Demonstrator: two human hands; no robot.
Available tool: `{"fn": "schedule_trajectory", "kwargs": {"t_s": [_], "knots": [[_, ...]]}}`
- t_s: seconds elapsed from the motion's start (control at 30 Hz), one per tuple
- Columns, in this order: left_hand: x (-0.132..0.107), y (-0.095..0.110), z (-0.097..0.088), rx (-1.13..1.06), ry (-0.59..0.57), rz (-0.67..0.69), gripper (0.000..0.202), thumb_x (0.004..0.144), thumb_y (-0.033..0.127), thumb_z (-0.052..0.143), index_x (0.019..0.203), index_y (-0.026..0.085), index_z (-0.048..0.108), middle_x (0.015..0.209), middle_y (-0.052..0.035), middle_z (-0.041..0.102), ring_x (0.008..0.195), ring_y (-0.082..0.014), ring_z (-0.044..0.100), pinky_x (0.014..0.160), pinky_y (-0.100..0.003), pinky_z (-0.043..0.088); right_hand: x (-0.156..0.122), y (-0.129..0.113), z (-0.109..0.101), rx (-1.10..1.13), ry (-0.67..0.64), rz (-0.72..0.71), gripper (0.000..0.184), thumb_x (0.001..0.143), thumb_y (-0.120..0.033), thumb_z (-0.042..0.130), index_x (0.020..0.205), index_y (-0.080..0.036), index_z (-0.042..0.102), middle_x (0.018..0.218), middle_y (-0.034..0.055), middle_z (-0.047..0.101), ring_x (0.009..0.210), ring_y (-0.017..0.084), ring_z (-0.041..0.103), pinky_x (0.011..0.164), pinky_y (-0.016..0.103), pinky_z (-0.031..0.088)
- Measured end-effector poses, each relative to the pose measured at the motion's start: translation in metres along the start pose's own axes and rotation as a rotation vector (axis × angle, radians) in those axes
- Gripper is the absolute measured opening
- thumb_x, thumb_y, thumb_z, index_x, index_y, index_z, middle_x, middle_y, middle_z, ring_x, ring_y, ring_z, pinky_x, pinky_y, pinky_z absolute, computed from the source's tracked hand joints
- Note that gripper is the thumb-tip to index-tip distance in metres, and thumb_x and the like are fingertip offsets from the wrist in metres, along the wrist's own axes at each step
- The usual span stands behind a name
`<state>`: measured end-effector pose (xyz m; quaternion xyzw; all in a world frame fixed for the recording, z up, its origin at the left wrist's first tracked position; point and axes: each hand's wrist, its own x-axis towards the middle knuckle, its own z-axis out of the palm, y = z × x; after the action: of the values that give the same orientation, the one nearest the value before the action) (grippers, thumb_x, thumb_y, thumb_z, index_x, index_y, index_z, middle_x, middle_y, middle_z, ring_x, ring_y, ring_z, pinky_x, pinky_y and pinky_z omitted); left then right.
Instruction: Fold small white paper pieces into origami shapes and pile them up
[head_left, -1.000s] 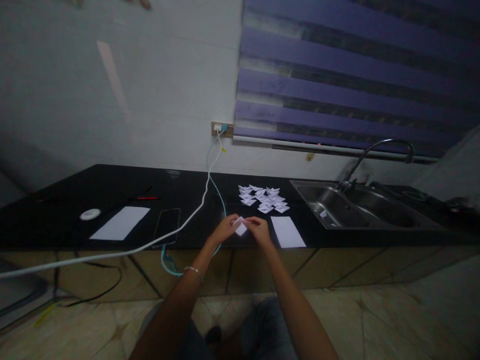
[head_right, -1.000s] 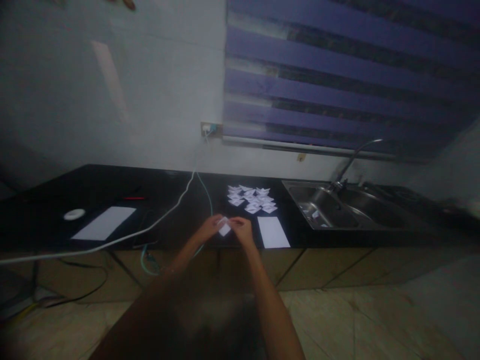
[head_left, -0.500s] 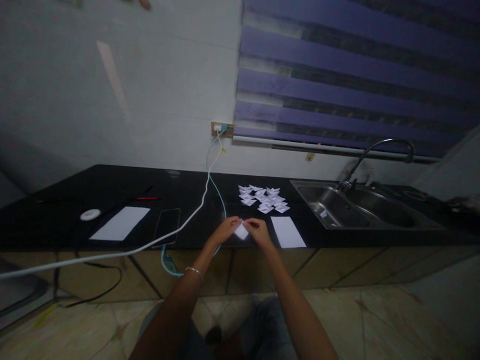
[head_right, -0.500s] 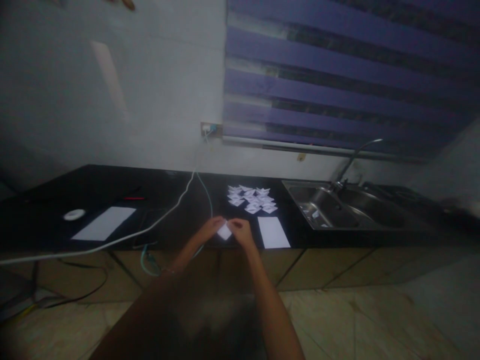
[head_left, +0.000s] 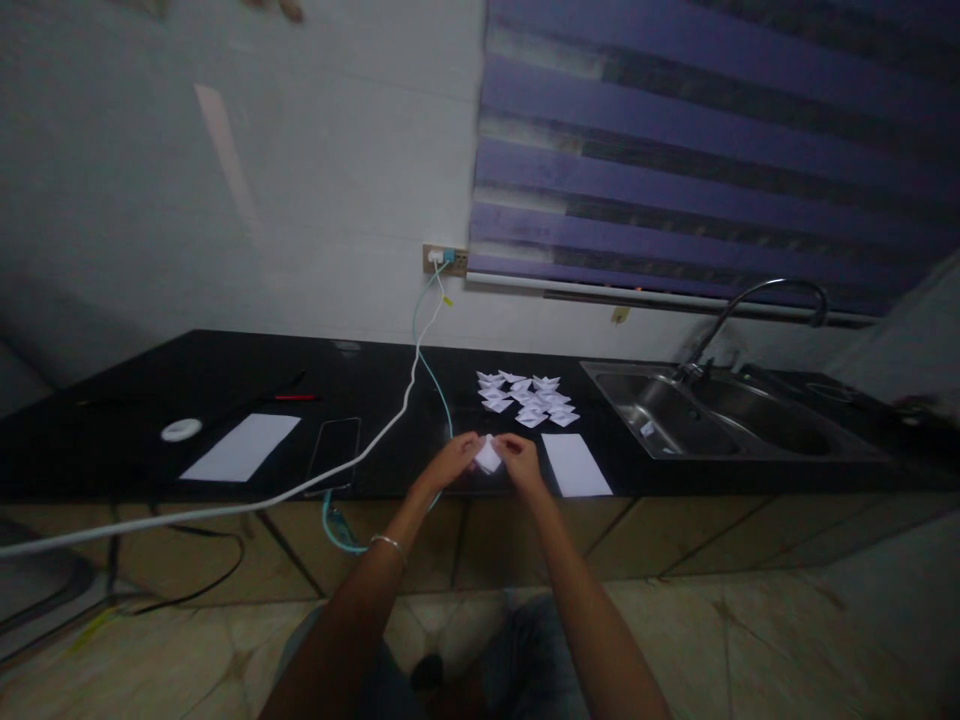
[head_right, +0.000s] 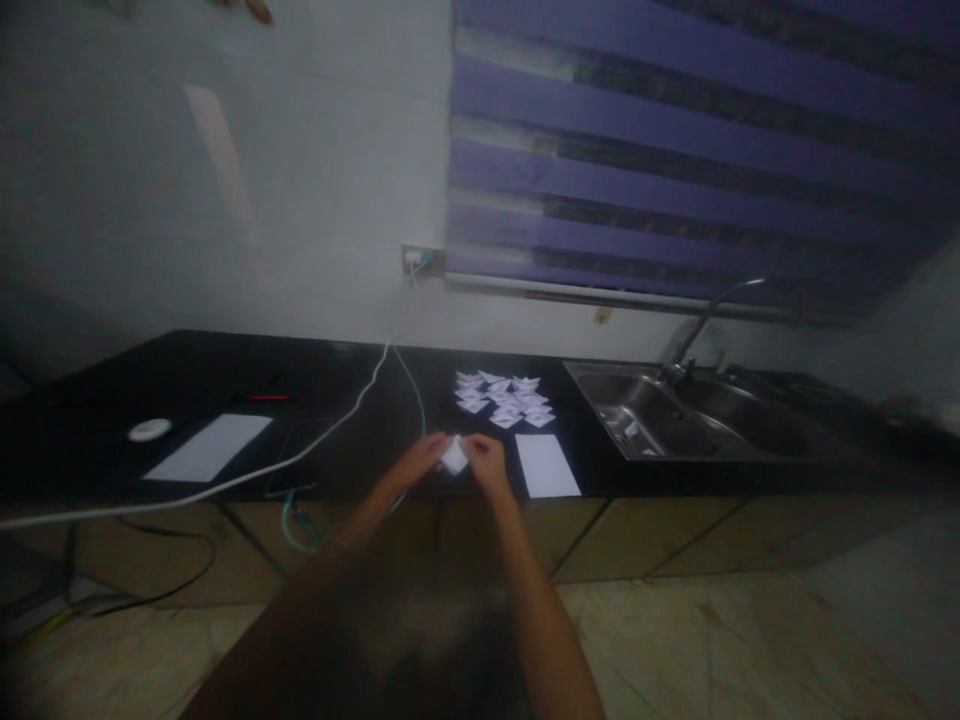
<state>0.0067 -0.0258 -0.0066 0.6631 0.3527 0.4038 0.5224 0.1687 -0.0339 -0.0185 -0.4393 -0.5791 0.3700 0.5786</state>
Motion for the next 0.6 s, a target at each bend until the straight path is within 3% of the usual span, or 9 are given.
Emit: {"fn": "schedule_trajectory", "kwargs": {"t_s": [0.1, 0.37, 0.6], "knots": [[-0.001, 0.0, 0.001, -0.016, -0.02, -0.038, 0.046, 0.081, 0.055, 0.046, 0.084, 0.011, 0.059, 0.066, -0.0003, 0.053, 0.054, -0.0088, 0.042, 0.05, -0.019, 0.031, 0.0, 0.0, -0.003, 0.011, 0.054, 0.019, 0.025, 0.069, -0.038, 0.067, 0.076, -0.015, 0.071, 0.07, 0.0048, 0.067, 0.063, 0.018, 0.059, 0.059, 0.028, 0.045], [-0.002, 0.006, -0.002, 0.14, -0.017, 0.074, 0.044, 0.085, 0.05, 0.042, 0.076, 0.012, 0.062, 0.071, -0.0036, 0.06, 0.063, -0.0133, 0.05, 0.059, -0.023, 0.037, 0.0, -0.004, -0.001, 0.029, 0.057, 0.056, 0.026, 0.067, -0.039, 0.069, 0.076, -0.014, 0.071, 0.072, 0.0056, 0.068, 0.065, 0.018, 0.06, 0.061, 0.028, 0.046], [-0.002, 0.007, -0.003, -0.001, 0.07, 0.001, 0.043, 0.082, 0.054, 0.046, 0.078, 0.013, 0.059, 0.065, -0.001, 0.054, 0.055, -0.0105, 0.044, 0.05, -0.021, 0.032, -0.004, -0.017, -0.002, 0.194, -0.002, 0.1, 0.043, 0.069, -0.039, 0.068, 0.106, -0.018, 0.063, 0.072, 0.0006, 0.064, 0.058, 0.012, 0.055, 0.054, 0.022, 0.042]]}}
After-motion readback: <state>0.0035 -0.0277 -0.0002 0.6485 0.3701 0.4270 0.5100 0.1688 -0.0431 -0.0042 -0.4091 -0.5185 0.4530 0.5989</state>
